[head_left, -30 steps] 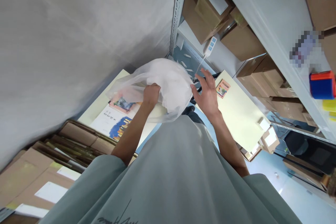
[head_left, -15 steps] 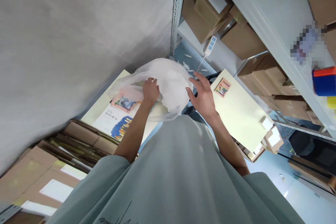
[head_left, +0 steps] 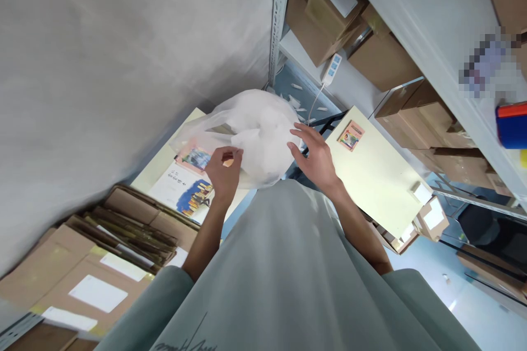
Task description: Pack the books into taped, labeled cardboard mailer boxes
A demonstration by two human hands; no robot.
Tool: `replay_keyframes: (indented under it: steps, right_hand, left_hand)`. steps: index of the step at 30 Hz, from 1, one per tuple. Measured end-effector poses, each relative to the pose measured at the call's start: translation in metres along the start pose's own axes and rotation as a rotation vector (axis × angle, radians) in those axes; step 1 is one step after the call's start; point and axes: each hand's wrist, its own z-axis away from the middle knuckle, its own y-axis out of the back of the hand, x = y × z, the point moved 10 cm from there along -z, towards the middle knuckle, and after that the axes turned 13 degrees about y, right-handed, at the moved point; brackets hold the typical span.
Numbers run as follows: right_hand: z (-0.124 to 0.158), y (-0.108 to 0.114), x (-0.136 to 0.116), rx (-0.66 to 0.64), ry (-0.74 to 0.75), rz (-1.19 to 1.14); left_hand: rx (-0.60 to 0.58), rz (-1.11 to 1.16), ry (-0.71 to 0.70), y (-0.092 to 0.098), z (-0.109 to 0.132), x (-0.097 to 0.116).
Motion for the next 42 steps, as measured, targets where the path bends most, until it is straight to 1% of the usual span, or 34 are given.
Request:
replay_keyframes:
  steps: [1,3,6,10,14,18,20,23,25,26,28,30,33,35,36,38,40,42]
  right_hand:
    - [-0.001,-0.002,-0.002,-0.01,-0.004,-0.025]
    - [-0.004,-0.006,-0.006,-0.027,-0.014,-0.082]
    - [-0.008,-0.01,-0.012,-0.045,-0.023,-0.157]
    - [-0.011,-0.016,-0.016,-0.094,-0.038,-0.205]
    - [-0.012,-0.026,-0.023,-0.144,-0.016,-0.276]
    - [-0.01,-0.038,-0.031,-0.208,0.009,-0.343]
    - [-0.008,-0.044,-0.033,-0.23,-0.004,-0.359]
    - [-0.005,-0.049,-0.037,-0.258,-0.008,-0.37]
    - [-0.005,-0.046,-0.042,-0.245,0.022,-0.367]
    - [-0.005,-0.042,-0.043,-0.218,0.039,-0.359]
    - [-0.006,-0.026,-0.038,-0.123,0.055,-0.32]
    - [-0.008,0.0,-0.019,0.013,0.024,-0.239]
    - [-0.01,0.054,0.022,0.26,-0.055,-0.04]
    - [-0.012,0.088,0.039,0.389,-0.044,0.096]
    - [-0.015,0.1,0.043,0.416,-0.008,0.143]
    - [-0.02,0.11,0.039,0.376,0.093,0.251]
    - [-0.021,0.106,0.033,0.291,0.136,0.35]
    - [-0.016,0.099,0.03,0.245,0.107,0.405]
  left_hand:
    - [0.03,0.062,0.018,0.007,0.005,-0.001]
    - [0.048,0.149,0.038,0.014,0.009,-0.001]
    - [-0.001,0.214,0.056,0.016,0.004,0.003]
    - [-0.141,0.352,0.105,0.012,-0.002,0.01]
    - [-0.283,0.571,0.178,0.007,0.003,0.023]
    - [-0.497,0.788,0.261,-0.009,0.013,0.042]
    - [-0.56,0.846,0.263,-0.014,0.016,0.053]
    - [-0.525,0.877,0.205,-0.01,0.012,0.064]
    - [-0.503,0.87,0.163,-0.007,0.009,0.069]
    - [-0.502,0.861,0.152,-0.006,0.008,0.07]
    - [-0.499,0.818,0.133,-0.006,0.007,0.071]
    - [-0.489,0.727,0.114,-0.006,0.006,0.068]
    - [-0.472,0.519,0.07,-0.011,0.001,0.056]
    - [-0.442,0.33,0.023,-0.019,-0.005,0.041]
    - [-0.426,0.215,-0.005,-0.026,-0.008,0.032]
    - [-0.419,-0.045,-0.058,-0.046,-0.013,0.013]
    - [-0.446,-0.302,-0.067,-0.073,-0.016,-0.009]
    - [-0.497,-0.505,-0.11,-0.103,-0.016,-0.024]
